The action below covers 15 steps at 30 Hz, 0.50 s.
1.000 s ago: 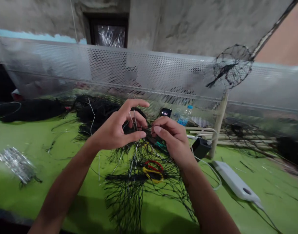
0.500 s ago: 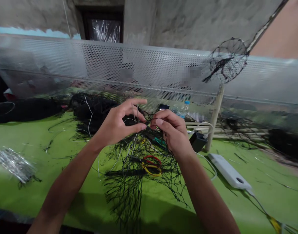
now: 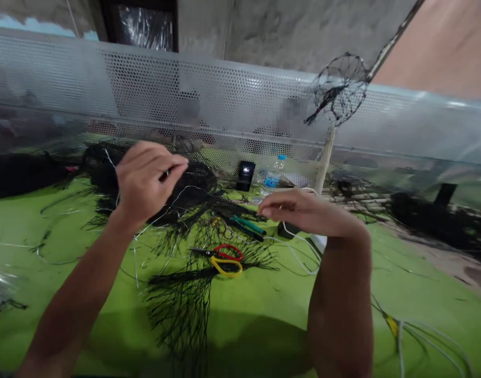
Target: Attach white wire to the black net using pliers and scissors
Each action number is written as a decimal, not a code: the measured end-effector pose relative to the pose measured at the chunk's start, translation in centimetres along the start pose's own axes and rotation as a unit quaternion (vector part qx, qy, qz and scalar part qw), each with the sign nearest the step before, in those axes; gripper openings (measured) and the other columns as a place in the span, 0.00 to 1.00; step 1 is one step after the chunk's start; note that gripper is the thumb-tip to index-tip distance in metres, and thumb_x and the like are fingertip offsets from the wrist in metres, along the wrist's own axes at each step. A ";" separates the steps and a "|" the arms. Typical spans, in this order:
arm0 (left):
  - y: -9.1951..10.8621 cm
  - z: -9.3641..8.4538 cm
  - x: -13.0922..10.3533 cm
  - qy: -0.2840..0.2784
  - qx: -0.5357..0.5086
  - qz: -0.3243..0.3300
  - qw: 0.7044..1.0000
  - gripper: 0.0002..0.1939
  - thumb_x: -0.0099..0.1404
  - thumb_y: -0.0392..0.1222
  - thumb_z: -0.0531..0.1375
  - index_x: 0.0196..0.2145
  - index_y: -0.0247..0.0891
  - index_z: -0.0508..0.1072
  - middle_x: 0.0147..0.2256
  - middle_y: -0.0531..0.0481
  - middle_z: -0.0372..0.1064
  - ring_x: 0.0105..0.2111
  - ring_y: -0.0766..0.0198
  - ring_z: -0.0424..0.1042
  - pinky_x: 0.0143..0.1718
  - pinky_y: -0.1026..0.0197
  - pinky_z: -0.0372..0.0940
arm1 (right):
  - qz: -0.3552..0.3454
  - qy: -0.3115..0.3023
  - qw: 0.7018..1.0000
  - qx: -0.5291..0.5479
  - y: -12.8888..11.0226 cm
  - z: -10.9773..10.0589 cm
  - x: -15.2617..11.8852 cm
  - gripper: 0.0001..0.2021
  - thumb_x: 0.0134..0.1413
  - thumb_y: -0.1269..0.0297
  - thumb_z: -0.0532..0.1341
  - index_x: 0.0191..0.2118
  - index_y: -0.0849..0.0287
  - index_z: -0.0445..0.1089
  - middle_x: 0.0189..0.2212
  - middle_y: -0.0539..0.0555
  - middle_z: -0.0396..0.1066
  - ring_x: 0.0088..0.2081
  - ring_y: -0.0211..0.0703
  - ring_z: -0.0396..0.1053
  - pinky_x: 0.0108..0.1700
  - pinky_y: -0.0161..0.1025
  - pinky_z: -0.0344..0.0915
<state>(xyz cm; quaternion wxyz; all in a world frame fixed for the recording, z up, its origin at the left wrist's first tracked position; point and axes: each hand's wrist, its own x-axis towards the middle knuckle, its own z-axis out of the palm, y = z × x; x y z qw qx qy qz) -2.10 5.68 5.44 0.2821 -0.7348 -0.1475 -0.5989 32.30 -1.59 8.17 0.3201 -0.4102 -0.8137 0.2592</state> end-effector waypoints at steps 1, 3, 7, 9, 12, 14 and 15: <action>-0.5 -0.3 0.0 0.023 0.030 0.013 0.999 0.10 0.70 0.38 0.68 0.48 0.51 0.82 0.36 0.56 0.81 0.39 0.60 0.75 0.44 0.52 0.70 | 0.025 -0.122 0.992 -0.011 0.4 0.6 0.2 0.06 0.60 0.62 0.70 0.36 0.58 0.83 0.27 0.50 0.79 0.24 0.36 0.70 0.26 0.35 0.62; -1.2 -1.3 0.3 0.067 0.083 0.024 0.994 0.11 0.69 0.38 0.69 0.48 0.50 0.82 0.34 0.57 0.80 0.38 0.62 0.75 0.47 0.52 0.69 | 0.019 -0.214 0.976 -0.037 1.0 3.6 0.8 0.06 0.61 0.65 0.68 0.34 0.56 0.83 0.26 0.49 0.79 0.24 0.36 0.72 0.26 0.34 0.62; -1.5 -3.2 1.1 0.093 0.145 -0.007 0.985 0.08 0.68 0.39 0.70 0.45 0.50 0.85 0.33 0.56 0.77 0.40 0.63 0.73 0.50 0.52 0.66 | -0.007 -0.230 0.971 -0.058 0.3 12.9 0.3 0.28 0.40 0.70 0.78 0.51 0.49 0.82 0.43 0.52 0.83 0.38 0.46 0.79 0.32 0.35 0.66; -1.5 -3.6 1.3 0.085 0.151 -0.023 0.985 0.07 0.69 0.40 0.69 0.44 0.51 0.85 0.32 0.56 0.77 0.40 0.63 0.72 0.51 0.52 0.66 | -0.055 -0.296 0.942 -0.149 -0.3 16.7 -1.0 0.42 0.47 0.70 0.73 0.69 0.44 0.67 0.59 0.56 0.77 0.44 0.51 0.79 0.35 0.38 0.69; -1.8 -3.5 1.2 0.070 0.127 -0.031 0.989 0.08 0.71 0.41 0.68 0.45 0.52 0.84 0.33 0.57 0.78 0.39 0.63 0.72 0.49 0.51 0.66 | -0.042 -0.318 0.922 -0.216 -0.3 19.8 -2.8 0.48 0.56 0.61 0.70 0.78 0.48 0.49 0.67 0.62 0.69 0.44 0.54 0.80 0.36 0.42 0.71; -2.3 -3.3 1.1 0.065 0.090 -0.029 0.993 0.07 0.71 0.41 0.68 0.45 0.52 0.84 0.33 0.58 0.79 0.37 0.63 0.72 0.49 0.49 0.66 | -0.032 -0.298 0.926 -0.229 0.5 20.5 -3.0 0.42 0.63 0.53 0.67 0.77 0.48 0.50 0.65 0.62 0.70 0.44 0.55 0.79 0.36 0.43 0.72; -2.5 -3.2 1.0 0.064 0.076 -0.025 0.995 0.07 0.70 0.41 0.69 0.45 0.52 0.84 0.33 0.58 0.80 0.37 0.62 0.72 0.50 0.48 0.66 | -0.028 -0.283 0.929 -0.236 1.1 20.8 -2.7 0.35 0.67 0.52 0.64 0.75 0.47 0.56 0.62 0.61 0.72 0.44 0.54 0.79 0.37 0.43 0.72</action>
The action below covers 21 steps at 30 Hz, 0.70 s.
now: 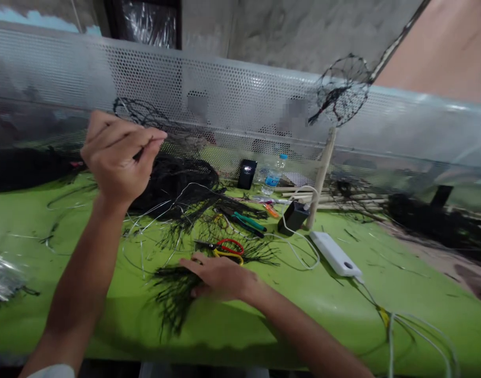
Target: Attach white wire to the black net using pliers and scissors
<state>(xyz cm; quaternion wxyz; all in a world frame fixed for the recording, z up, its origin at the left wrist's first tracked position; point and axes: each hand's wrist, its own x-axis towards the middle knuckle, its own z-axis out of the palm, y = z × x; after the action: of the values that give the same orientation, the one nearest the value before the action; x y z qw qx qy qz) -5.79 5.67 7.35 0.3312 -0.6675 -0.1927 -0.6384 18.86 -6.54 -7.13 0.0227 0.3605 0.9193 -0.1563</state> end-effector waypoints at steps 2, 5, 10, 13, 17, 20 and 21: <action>-0.2 0.1 -0.2 0.001 -0.011 0.007 1.000 0.08 0.69 0.40 0.69 0.45 0.53 0.84 0.34 0.57 0.80 0.38 0.61 0.73 0.50 0.47 0.66 | 0.028 0.040 0.999 -0.009 1.1 0.2 1.4 0.17 0.72 0.58 0.59 0.62 0.50 0.72 0.52 0.59 0.77 0.43 0.51 0.78 0.40 0.43 0.73; 0.1 -0.2 -0.3 -0.008 -0.001 0.006 1.000 0.10 0.68 0.42 0.70 0.46 0.56 0.84 0.34 0.58 0.80 0.39 0.59 0.74 0.49 0.47 0.66 | 0.082 0.104 0.991 -0.001 2.7 -0.2 4.4 0.13 0.74 0.66 0.54 0.53 0.62 0.75 0.49 0.65 0.76 0.45 0.54 0.78 0.47 0.48 0.73; 1.5 -1.0 0.0 -0.036 0.005 0.027 0.999 0.15 0.68 0.41 0.70 0.50 0.60 0.82 0.34 0.57 0.80 0.40 0.57 0.76 0.47 0.48 0.68 | 0.091 0.193 0.973 0.083 4.3 -3.0 7.0 0.11 0.70 0.68 0.59 0.51 0.65 0.74 0.49 0.66 0.76 0.47 0.53 0.78 0.51 0.49 0.75; 2.0 -1.1 0.3 -0.043 -0.024 0.057 0.997 0.21 0.67 0.39 0.70 0.54 0.60 0.80 0.34 0.56 0.79 0.40 0.56 0.76 0.45 0.48 0.69 | 0.008 0.198 0.969 0.151 5.6 -5.9 3.1 0.09 0.61 0.57 0.70 0.42 0.55 0.79 0.40 0.50 0.79 0.43 0.42 0.78 0.47 0.38 0.75; 2.9 0.0 0.0 -0.177 -0.067 0.069 0.980 0.14 0.70 0.39 0.67 0.50 0.56 0.82 0.35 0.55 0.80 0.40 0.57 0.73 0.41 0.53 0.68 | -0.001 0.248 0.950 0.192 9.7 -10.1 -8.8 0.22 0.50 0.38 0.72 0.27 0.54 0.78 0.22 0.46 0.73 0.25 0.39 0.72 0.30 0.36 0.70; 3.5 1.8 -1.1 -0.411 -0.129 0.002 0.902 0.11 0.75 0.44 0.60 0.43 0.49 0.84 0.37 0.50 0.80 0.44 0.56 0.73 0.44 0.55 0.67 | 0.085 0.397 0.893 0.195 14.7 -11.6 -16.8 0.36 0.60 0.24 0.51 0.21 0.51 0.70 0.15 0.47 0.62 0.17 0.37 0.60 0.23 0.38 0.62; 3.6 2.5 -1.6 -0.496 -0.161 -0.041 0.852 0.13 0.75 0.46 0.59 0.42 0.48 0.84 0.39 0.48 0.80 0.46 0.55 0.73 0.47 0.54 0.67 | 0.129 0.452 0.862 0.190 16.4 -11.5 -18.3 0.36 0.67 0.28 0.46 0.24 0.51 0.71 0.17 0.48 0.63 0.17 0.37 0.58 0.22 0.38 0.61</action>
<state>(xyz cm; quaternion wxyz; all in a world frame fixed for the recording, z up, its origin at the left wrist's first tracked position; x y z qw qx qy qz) -1.72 5.07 5.18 0.0529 -0.9310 -0.2531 -0.2576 44.20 -3.68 2.20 -0.4438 0.5043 0.7267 -0.1433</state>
